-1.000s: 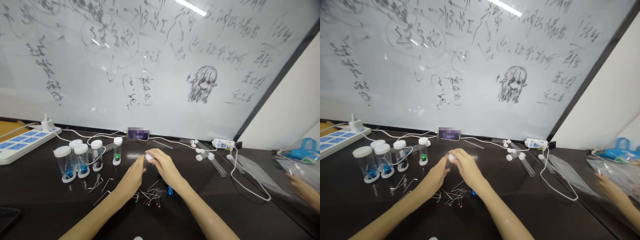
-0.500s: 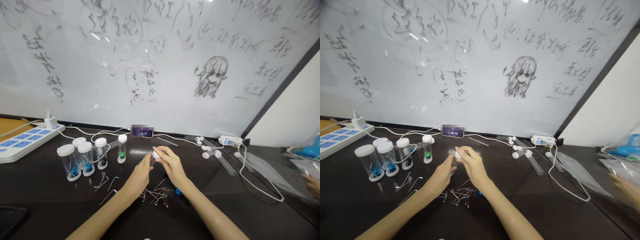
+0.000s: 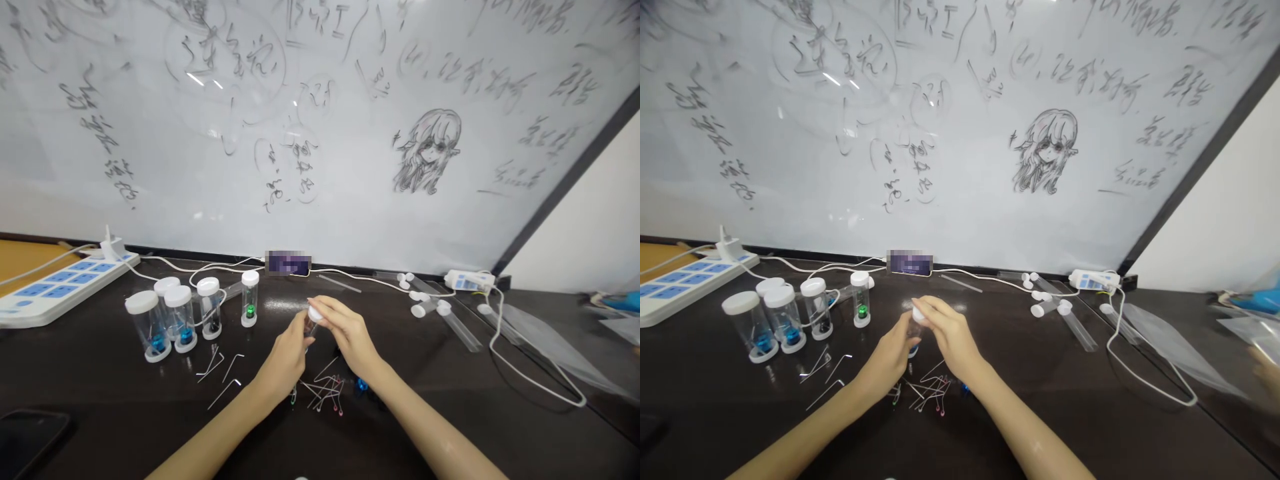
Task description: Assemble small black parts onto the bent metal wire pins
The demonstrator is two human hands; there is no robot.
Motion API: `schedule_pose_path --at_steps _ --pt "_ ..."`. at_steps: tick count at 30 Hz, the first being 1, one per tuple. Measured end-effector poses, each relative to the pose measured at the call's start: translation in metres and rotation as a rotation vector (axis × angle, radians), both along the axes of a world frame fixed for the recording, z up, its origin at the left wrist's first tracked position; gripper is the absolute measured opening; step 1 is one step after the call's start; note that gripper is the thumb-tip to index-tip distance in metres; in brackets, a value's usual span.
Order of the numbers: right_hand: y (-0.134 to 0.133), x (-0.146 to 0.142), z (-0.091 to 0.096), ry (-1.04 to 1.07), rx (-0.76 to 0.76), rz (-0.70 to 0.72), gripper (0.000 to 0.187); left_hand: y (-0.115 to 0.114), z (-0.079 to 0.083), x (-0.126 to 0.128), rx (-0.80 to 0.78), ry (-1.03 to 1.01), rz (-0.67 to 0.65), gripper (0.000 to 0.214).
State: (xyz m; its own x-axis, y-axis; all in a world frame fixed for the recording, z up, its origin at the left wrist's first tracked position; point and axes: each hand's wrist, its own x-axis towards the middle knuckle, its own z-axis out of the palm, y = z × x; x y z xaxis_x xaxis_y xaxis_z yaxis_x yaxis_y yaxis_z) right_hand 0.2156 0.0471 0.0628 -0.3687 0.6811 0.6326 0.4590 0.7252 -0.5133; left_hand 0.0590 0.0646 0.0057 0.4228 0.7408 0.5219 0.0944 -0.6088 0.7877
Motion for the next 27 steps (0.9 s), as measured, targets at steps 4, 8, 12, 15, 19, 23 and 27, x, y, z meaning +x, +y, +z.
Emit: schedule_pose_path --at_steps 4,8,12,15,19,23,27 --pt "0.0013 0.0017 -0.0015 0.006 0.007 -0.026 0.039 -0.0010 0.0013 -0.0003 0.007 0.018 0.015 0.051" --pt "0.0035 0.0028 -0.0058 0.034 0.000 -0.037 0.037 -0.0015 0.0035 -0.0009 0.028 0.026 0.024 0.052" --pt "0.0057 0.0032 -0.0094 0.065 -0.018 -0.025 0.037 -0.0016 0.0032 -0.0010 0.029 0.015 0.019 0.054" --pt "0.0063 0.0033 -0.0085 0.069 -0.042 -0.010 0.037 -0.0020 0.0025 -0.0010 0.020 0.015 0.028 0.052" --pt "0.0066 0.0037 -0.0064 0.076 -0.058 -0.014 0.034 -0.0027 0.0041 -0.0020 0.022 0.013 0.019 0.051" --pt "0.0067 0.0029 -0.0077 0.138 -0.079 -0.033 0.034 -0.0020 0.0061 -0.0032 0.035 0.041 0.034 0.049" --pt "0.0058 0.0006 -0.0095 0.185 -0.102 -0.056 0.032 -0.0012 0.0049 -0.0033 0.044 0.046 0.033 0.049"
